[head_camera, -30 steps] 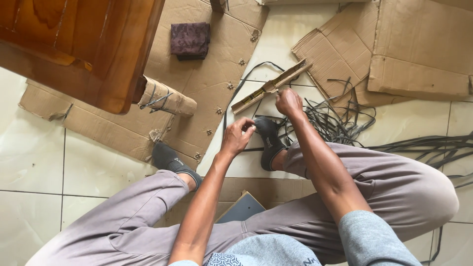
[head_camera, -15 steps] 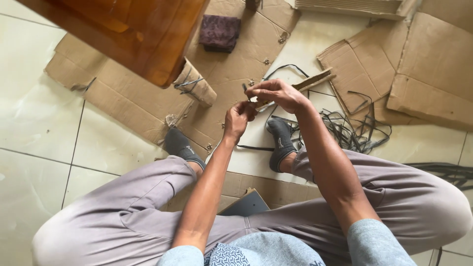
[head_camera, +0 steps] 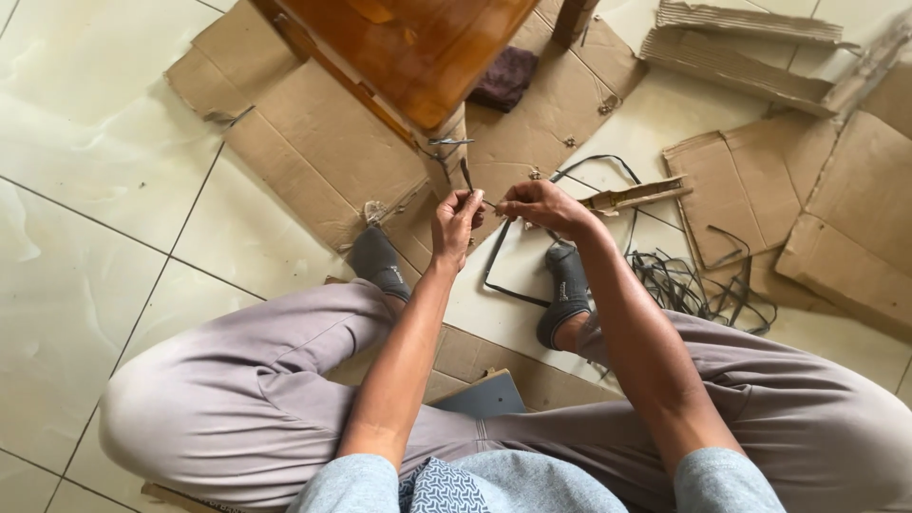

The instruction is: Wrapping the legs of a wooden chair with cardboard and plastic straps for protection.

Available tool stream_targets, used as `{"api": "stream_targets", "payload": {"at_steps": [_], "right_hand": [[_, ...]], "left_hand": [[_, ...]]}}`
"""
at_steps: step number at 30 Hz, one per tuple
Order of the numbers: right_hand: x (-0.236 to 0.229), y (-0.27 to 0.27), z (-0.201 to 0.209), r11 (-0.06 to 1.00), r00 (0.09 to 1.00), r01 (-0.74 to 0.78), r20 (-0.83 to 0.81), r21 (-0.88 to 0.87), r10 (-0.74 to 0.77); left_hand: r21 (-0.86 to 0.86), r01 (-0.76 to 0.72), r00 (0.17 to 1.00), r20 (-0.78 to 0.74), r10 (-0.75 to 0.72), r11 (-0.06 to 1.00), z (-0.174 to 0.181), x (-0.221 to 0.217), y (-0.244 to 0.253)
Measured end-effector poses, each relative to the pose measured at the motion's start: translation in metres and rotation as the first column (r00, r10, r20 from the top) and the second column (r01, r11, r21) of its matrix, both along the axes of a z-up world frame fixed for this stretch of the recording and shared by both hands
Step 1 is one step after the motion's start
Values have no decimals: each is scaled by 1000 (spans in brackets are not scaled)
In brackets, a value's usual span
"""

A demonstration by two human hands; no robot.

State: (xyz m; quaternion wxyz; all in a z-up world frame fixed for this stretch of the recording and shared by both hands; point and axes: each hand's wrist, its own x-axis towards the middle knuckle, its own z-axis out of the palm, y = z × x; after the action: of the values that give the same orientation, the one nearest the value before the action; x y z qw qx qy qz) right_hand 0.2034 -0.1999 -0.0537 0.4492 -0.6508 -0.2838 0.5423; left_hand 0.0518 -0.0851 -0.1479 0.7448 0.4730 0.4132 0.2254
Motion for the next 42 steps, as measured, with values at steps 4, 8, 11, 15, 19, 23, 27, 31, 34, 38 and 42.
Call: {"api": "stream_targets", "payload": {"at_steps": [4,8,11,15,19,23,27,31,34,38,42], "right_hand": [[30,1,-84,969,946,-4,314,-247,84],[56,9,-128,888,807,344,579,-306,-113],[39,34,-88,840,762,538,469,-74,-447],[11,73,-37,742,742,661,56,113,-669],[-4,106,-25,772,780,617,8,148,-625],[-8,120,-20,823,833,552,-31,135,-553],[7,128,-38,853,855,518,-66,67,-514],[5,129,-30,861,862,506,-43,56,-504],[8,129,-45,860,862,507,-49,55,-505],[1,118,-48,845,848,530,-8,69,-530],[0,107,-54,839,838,542,38,54,-544]], "left_hand": [[45,-77,997,11,77,996,2,-12,12],[170,-310,948,-23,318,935,19,-19,35],[227,-407,912,49,407,885,33,-14,58],[246,-302,947,187,261,921,78,-1,74],[151,-120,983,159,96,981,-2,19,116],[9,93,995,43,-93,996,-25,23,137],[-31,108,991,80,-105,994,31,21,132],[-2,83,991,103,-82,997,34,20,129],[155,-47,997,74,36,987,45,17,124],[395,-73,968,-193,161,916,32,3,122],[572,57,899,-386,207,818,41,-10,110]]}}
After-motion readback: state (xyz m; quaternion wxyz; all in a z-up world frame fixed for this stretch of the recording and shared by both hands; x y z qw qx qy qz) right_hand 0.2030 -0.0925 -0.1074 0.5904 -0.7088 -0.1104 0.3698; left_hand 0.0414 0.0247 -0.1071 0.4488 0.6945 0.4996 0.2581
